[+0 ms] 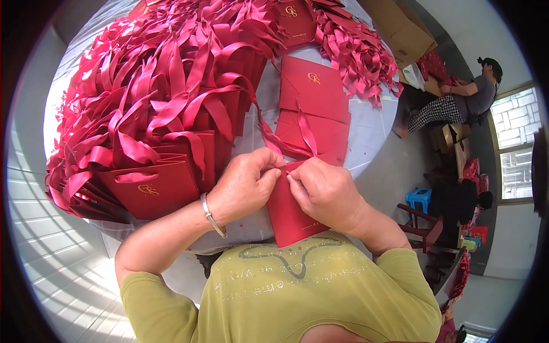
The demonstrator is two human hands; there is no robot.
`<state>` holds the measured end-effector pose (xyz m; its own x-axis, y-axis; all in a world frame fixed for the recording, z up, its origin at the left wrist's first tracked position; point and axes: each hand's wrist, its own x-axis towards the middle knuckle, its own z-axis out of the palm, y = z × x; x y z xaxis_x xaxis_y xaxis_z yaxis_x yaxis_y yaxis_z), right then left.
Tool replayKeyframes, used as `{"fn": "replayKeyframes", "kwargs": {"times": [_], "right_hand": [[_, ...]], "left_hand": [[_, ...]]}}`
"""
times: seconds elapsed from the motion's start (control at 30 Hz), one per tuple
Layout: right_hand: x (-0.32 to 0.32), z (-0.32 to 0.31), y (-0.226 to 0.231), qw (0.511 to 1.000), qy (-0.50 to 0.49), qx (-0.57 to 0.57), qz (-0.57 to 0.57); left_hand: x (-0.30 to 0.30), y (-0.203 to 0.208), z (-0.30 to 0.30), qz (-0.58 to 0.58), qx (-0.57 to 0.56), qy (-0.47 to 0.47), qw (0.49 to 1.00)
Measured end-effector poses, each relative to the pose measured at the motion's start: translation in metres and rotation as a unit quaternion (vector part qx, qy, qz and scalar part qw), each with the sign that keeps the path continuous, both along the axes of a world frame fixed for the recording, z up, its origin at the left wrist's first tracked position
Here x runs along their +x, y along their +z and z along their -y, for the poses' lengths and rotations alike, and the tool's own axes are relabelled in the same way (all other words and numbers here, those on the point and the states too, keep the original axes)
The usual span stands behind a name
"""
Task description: The person attaches ribbon handles to paper gift bags by hand, threading and securing ribbons into the bags one at a time.
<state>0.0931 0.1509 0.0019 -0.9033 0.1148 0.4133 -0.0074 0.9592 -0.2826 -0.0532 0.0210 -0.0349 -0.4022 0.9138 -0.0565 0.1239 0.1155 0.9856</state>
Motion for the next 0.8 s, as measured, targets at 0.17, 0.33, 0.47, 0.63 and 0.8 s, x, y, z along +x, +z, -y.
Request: {"fn": "replayKeyframes", "kwargs": {"times": [0.17,0.33,0.47,0.63,0.8], "right_hand": [[0.003,0.000,0.000,1.000,0.013,-0.006,0.021],[0.001,-0.001,0.001,0.999,0.024,0.008,0.041],[-0.005,-0.003,0.006,0.994,0.032,0.024,0.103],[-0.012,-0.005,0.007,0.994,0.050,-0.001,0.096],[-0.017,-0.015,0.003,0.991,0.048,-0.096,0.085]], "left_hand": [[-0.001,0.003,0.001,-0.012,-0.011,-0.003,1.000],[0.000,0.000,0.001,0.011,-0.006,-0.002,1.000],[0.000,-0.006,0.001,0.023,0.003,0.001,1.000],[-0.001,0.004,0.001,0.005,-0.021,-0.009,1.000],[0.001,0.001,0.004,0.003,-0.004,-0.006,1.000]]}}
